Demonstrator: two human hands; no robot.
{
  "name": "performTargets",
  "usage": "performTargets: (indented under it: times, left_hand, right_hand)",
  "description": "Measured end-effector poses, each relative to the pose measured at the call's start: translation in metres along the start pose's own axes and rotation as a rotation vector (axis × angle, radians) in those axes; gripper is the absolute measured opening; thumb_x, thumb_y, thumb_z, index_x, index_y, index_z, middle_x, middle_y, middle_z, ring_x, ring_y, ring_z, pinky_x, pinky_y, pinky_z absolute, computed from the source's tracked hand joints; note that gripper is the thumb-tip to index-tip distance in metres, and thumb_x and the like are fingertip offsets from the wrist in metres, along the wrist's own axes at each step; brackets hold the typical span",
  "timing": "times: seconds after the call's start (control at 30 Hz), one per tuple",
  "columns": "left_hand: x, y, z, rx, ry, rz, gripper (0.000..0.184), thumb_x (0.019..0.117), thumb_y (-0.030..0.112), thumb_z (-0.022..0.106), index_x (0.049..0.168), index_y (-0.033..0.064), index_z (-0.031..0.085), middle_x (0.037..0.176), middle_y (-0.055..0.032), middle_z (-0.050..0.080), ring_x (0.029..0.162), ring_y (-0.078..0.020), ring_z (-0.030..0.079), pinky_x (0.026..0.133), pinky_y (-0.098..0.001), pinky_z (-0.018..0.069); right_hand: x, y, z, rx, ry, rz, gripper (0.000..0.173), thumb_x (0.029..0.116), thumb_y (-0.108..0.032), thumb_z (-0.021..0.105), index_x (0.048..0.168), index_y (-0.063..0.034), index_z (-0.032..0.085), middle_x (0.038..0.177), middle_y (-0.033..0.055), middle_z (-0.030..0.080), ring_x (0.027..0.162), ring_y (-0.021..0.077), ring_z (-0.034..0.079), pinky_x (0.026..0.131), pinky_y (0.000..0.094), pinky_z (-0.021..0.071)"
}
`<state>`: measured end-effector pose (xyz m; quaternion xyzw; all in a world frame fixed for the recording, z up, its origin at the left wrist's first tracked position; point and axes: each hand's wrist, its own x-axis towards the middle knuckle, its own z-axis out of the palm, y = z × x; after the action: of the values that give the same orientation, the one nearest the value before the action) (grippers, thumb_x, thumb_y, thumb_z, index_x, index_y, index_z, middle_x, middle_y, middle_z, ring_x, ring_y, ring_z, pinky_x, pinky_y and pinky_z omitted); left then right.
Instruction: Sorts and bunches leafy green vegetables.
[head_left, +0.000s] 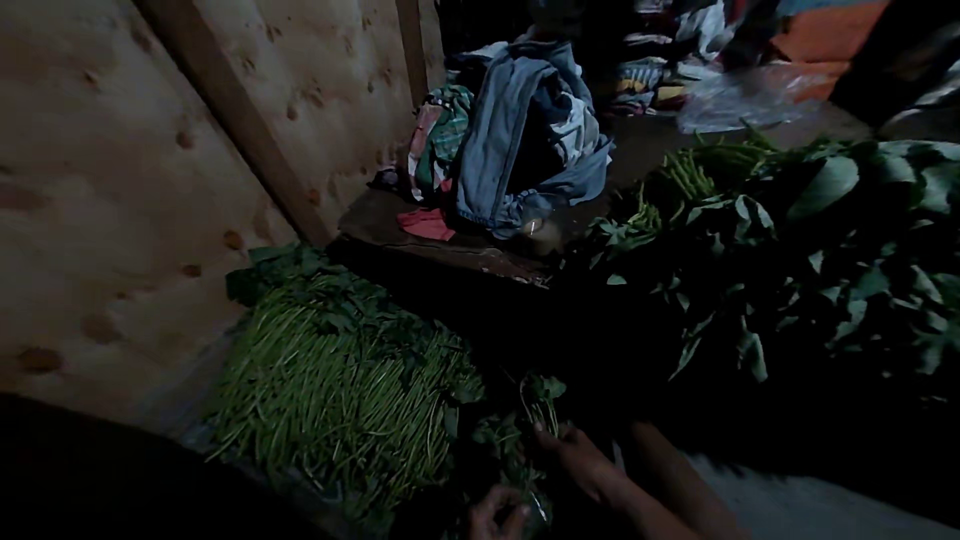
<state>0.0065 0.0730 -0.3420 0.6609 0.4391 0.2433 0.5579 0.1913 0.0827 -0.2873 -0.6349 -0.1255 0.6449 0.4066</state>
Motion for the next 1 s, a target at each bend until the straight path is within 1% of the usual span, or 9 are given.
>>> performTargets:
  times: [0.1,0.17,0.23,0.4,0.47,0.57,0.7,0.87,1.0]
  left_hand:
    - [0.015,-0.006,-0.002,0.017,-0.091,0.061,0.022,0.0957,0.007,0.066,0.109,-0.0099,0.071,0.103,-0.0206,0.073,0.096,-0.0212,0.072,0.092,-0.0357,0.0568]
    - [0.041,-0.018,-0.017,0.163,-0.133,0.052,0.027,0.0991,0.013,0.063,0.116,-0.0064,0.072,0.119,-0.0213,0.070,0.114,-0.0265,0.066,0.105,-0.0390,0.0498]
    - [0.074,-0.029,-0.042,0.478,-0.108,-0.103,0.039,0.1044,0.023,0.056,0.136,0.0016,0.063,0.148,-0.0189,0.055,0.139,-0.0313,0.050,0.119,-0.0438,0.0362]
    - [0.127,-0.074,-0.097,1.007,0.139,-0.533,0.052,0.1045,0.022,0.053,0.154,0.0085,0.045,0.156,-0.0192,0.045,0.145,-0.0390,0.040,0.116,-0.0558,0.0357]
    - [0.129,-0.085,-0.109,1.060,0.070,-0.597,0.051,0.1042,0.021,0.054,0.153,0.0063,0.046,0.155,-0.0206,0.046,0.144,-0.0408,0.041,0.115,-0.0580,0.0359]
    - [0.123,-0.084,-0.112,1.023,0.030,-0.593,0.040,0.1053,0.026,0.052,0.140,0.0078,0.061,0.143,-0.0202,0.058,0.134,-0.0380,0.055,0.111,-0.0552,0.0434]
    - [0.096,-0.063,-0.102,0.666,0.200,-0.427,0.034,0.1020,0.029,0.061,0.127,0.0071,0.071,0.123,-0.0178,0.071,0.120,-0.0349,0.065,0.107,-0.0545,0.0468]
    - [0.043,-0.021,-0.077,0.180,0.269,-0.268,0.027,0.0949,0.013,0.072,0.114,-0.0062,0.070,0.109,-0.0201,0.072,0.101,-0.0272,0.070,0.095,-0.0442,0.0549]
    - [0.018,-0.002,-0.058,0.142,0.313,-0.142,0.022,0.0938,0.012,0.072,0.102,-0.0094,0.071,0.098,-0.0198,0.071,0.090,-0.0222,0.068,0.086,-0.0386,0.0561]
  right_hand:
    - [0.001,0.000,-0.001,-0.022,0.005,0.010,0.030,0.1121,-0.027,0.042,0.123,-0.0020,0.056,0.090,0.0054,0.070,0.082,0.0168,0.071,0.074,0.0341,0.0604]
    - [-0.001,-0.003,0.000,0.037,0.077,-0.005,0.030,0.1123,-0.025,0.041,0.118,-0.0007,0.057,0.078,0.0048,0.064,0.071,0.0158,0.068,0.070,0.0323,0.0600]
    - [-0.001,-0.006,0.000,0.116,0.171,-0.024,0.029,0.1125,-0.024,0.040,0.118,0.0014,0.055,0.075,0.0053,0.058,0.064,0.0148,0.065,0.066,0.0307,0.0602]
    - [0.000,-0.010,-0.001,0.232,0.269,-0.054,0.027,0.1114,-0.022,0.044,0.119,0.0024,0.053,0.075,0.0055,0.055,0.059,0.0134,0.062,0.060,0.0284,0.0598]
    - [0.000,-0.009,-0.003,0.201,0.261,-0.038,0.025,0.1102,-0.022,0.048,0.118,0.0014,0.052,0.077,0.0057,0.058,0.063,0.0139,0.065,0.062,0.0292,0.0600]
    - [0.000,-0.006,-0.004,0.154,0.205,-0.043,0.023,0.1090,-0.018,0.051,0.122,0.0012,0.052,0.083,0.0071,0.063,0.071,0.0154,0.068,0.065,0.0313,0.0603]
    - [0.002,-0.004,-0.003,0.167,0.177,-0.040,0.026,0.1103,-0.020,0.048,0.127,0.0002,0.049,0.091,0.0098,0.069,0.074,0.0192,0.072,0.065,0.0353,0.0620]
    - [-0.001,-0.005,0.000,0.180,0.188,-0.083,0.027,0.1107,-0.020,0.047,0.127,0.0008,0.050,0.090,0.0093,0.068,0.076,0.0185,0.071,0.068,0.0352,0.0619]
    - [-0.005,-0.006,0.003,0.167,0.181,-0.091,0.026,0.1099,-0.019,0.049,0.127,0.0004,0.052,0.093,0.0089,0.070,0.080,0.0179,0.072,0.070,0.0350,0.0615]
